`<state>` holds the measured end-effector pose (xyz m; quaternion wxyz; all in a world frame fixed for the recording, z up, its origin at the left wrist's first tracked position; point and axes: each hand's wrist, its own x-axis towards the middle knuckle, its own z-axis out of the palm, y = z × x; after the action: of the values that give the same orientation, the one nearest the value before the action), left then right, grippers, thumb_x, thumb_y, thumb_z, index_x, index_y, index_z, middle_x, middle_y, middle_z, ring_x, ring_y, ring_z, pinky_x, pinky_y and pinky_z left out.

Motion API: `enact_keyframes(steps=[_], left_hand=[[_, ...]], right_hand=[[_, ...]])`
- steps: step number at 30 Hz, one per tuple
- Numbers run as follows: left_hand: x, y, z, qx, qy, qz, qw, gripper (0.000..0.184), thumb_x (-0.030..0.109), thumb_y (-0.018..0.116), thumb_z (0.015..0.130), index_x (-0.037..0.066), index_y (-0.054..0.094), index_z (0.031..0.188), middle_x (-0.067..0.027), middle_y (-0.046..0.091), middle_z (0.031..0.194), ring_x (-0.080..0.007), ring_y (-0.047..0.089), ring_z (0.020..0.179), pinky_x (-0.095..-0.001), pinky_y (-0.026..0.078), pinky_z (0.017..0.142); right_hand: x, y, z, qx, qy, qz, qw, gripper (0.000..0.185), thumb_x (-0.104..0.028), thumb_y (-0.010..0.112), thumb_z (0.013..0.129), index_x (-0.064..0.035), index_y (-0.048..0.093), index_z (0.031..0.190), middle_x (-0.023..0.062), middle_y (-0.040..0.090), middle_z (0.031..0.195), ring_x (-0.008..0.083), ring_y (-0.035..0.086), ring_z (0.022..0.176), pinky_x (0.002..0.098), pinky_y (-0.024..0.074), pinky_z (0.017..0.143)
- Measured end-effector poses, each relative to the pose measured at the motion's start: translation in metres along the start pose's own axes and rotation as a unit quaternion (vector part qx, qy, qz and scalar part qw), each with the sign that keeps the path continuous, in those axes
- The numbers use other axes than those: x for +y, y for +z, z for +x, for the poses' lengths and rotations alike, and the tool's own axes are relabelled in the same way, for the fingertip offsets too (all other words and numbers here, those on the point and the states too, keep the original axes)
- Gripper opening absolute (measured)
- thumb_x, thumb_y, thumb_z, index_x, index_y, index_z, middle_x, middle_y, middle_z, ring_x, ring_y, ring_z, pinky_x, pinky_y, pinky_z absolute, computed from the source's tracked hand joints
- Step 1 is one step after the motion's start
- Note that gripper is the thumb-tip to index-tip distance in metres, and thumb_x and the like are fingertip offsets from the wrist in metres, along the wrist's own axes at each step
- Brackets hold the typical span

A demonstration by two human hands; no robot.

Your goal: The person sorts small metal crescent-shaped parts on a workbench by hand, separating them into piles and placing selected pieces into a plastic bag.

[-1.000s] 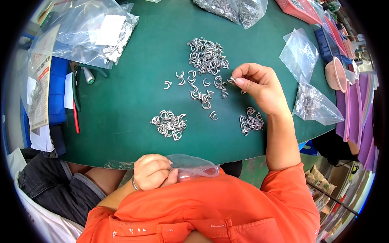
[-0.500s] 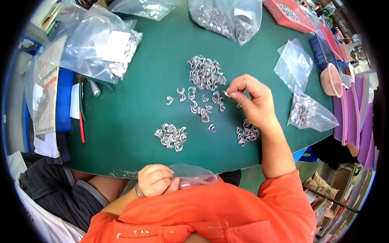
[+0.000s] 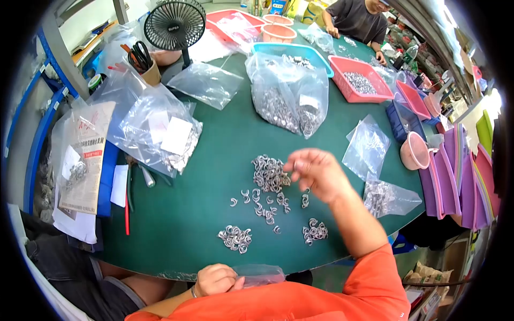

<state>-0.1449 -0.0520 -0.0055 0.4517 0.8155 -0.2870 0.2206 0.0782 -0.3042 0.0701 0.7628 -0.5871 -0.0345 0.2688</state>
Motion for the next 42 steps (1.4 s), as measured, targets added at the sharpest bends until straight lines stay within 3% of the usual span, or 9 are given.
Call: enact_keyframes(steps=[3,6,8,14,16,24,30,35,42], left_hand=[[-0.002,0.002,-0.003,0.009,-0.015,-0.018,1.000,0.020,0.001,0.076,0.067,0.006,0.058,0.061,-0.0062,0.061,0.063,-0.0210,0.063,0.057,-0.0286,0.050,0.048],[0.001,-0.002,0.005,0.012,-0.020,-0.025,0.999,0.020,0.000,0.076,0.067,0.005,0.057,0.060,-0.0063,0.061,0.063,-0.0209,0.063,0.057,-0.0288,0.051,0.049],[-0.001,-0.002,0.005,0.002,-0.022,-0.029,0.999,0.020,-0.002,0.075,0.067,0.004,0.057,0.061,-0.0064,0.060,0.063,-0.0212,0.063,0.057,-0.0290,0.051,0.050],[0.002,-0.002,0.006,-0.003,-0.048,-0.042,0.998,0.020,-0.002,0.074,0.068,0.004,0.056,0.060,-0.0072,0.059,0.064,-0.0222,0.062,0.058,-0.0305,0.052,0.051],[0.002,-0.001,0.002,-0.010,-0.047,-0.041,0.998,0.020,-0.002,0.074,0.067,0.004,0.056,0.060,-0.0068,0.059,0.065,-0.0218,0.063,0.058,-0.0299,0.052,0.051],[0.002,0.001,0.001,-0.010,-0.049,-0.005,0.999,0.019,0.000,0.074,0.065,0.004,0.056,0.060,-0.0063,0.058,0.065,-0.0210,0.063,0.058,-0.0295,0.051,0.050],[0.004,0.002,0.003,-0.015,-0.040,0.012,0.999,0.019,0.000,0.074,0.065,0.004,0.056,0.063,-0.0065,0.058,0.066,-0.0211,0.062,0.058,-0.0297,0.052,0.050],[0.005,0.002,0.003,-0.013,-0.046,0.007,0.999,0.019,0.000,0.074,0.065,0.004,0.056,0.064,-0.0067,0.058,0.066,-0.0211,0.062,0.058,-0.0299,0.052,0.050],[0.006,0.001,0.004,-0.028,-0.049,0.022,0.998,0.019,0.000,0.074,0.066,0.005,0.056,0.065,-0.0061,0.059,0.067,-0.0208,0.062,0.058,-0.0292,0.051,0.050]], right_hand=[[-0.073,-0.013,0.048,0.063,-0.146,-0.106,0.982,0.020,-0.008,0.062,0.089,0.0004,0.063,0.107,0.0099,0.069,0.095,0.0097,0.058,0.066,0.0212,0.0454,0.052],[-0.137,-0.018,0.109,0.160,-0.241,0.005,0.957,0.025,0.001,0.048,0.094,0.0163,0.050,0.114,0.0235,0.059,0.112,0.0279,0.067,0.096,0.0302,0.0574,0.087],[-0.158,-0.043,0.141,0.224,-0.227,-0.017,0.948,0.021,0.002,0.046,0.094,0.0172,0.050,0.108,0.0215,0.060,0.101,0.0280,0.068,0.086,0.0313,0.0609,0.075],[-0.112,-0.045,0.079,0.132,-0.193,-0.177,0.956,0.014,-0.010,0.061,0.092,0.0000,0.065,0.100,0.0073,0.068,0.090,0.0126,0.061,0.071,0.0259,0.0492,0.063],[-0.084,-0.036,0.029,0.080,-0.155,-0.426,0.888,0.014,-0.014,0.062,0.091,-0.0051,0.067,0.102,0.0026,0.069,0.092,0.0126,0.064,0.080,0.0260,0.0515,0.068],[0.034,-0.032,-0.034,0.103,-0.135,-0.564,0.808,0.013,-0.001,0.070,0.078,0.0008,0.068,0.091,0.0132,0.061,0.081,0.0271,0.064,0.075,0.0358,0.0517,0.070],[0.044,-0.032,-0.037,0.106,-0.183,-0.566,0.797,0.014,0.002,0.070,0.076,0.0002,0.062,0.087,0.0115,0.060,0.079,0.0265,0.064,0.074,0.0357,0.0513,0.068],[0.043,-0.029,-0.036,0.131,-0.142,-0.422,0.886,0.024,0.007,0.069,0.075,-0.0015,0.058,0.094,0.0089,0.063,0.077,0.0165,0.064,0.071,0.0280,0.0494,0.062],[0.044,-0.038,-0.031,0.173,-0.200,-0.502,0.824,0.015,0.002,0.070,0.077,-0.0019,0.062,0.089,0.0071,0.064,0.079,0.0187,0.063,0.070,0.0286,0.0492,0.063]])
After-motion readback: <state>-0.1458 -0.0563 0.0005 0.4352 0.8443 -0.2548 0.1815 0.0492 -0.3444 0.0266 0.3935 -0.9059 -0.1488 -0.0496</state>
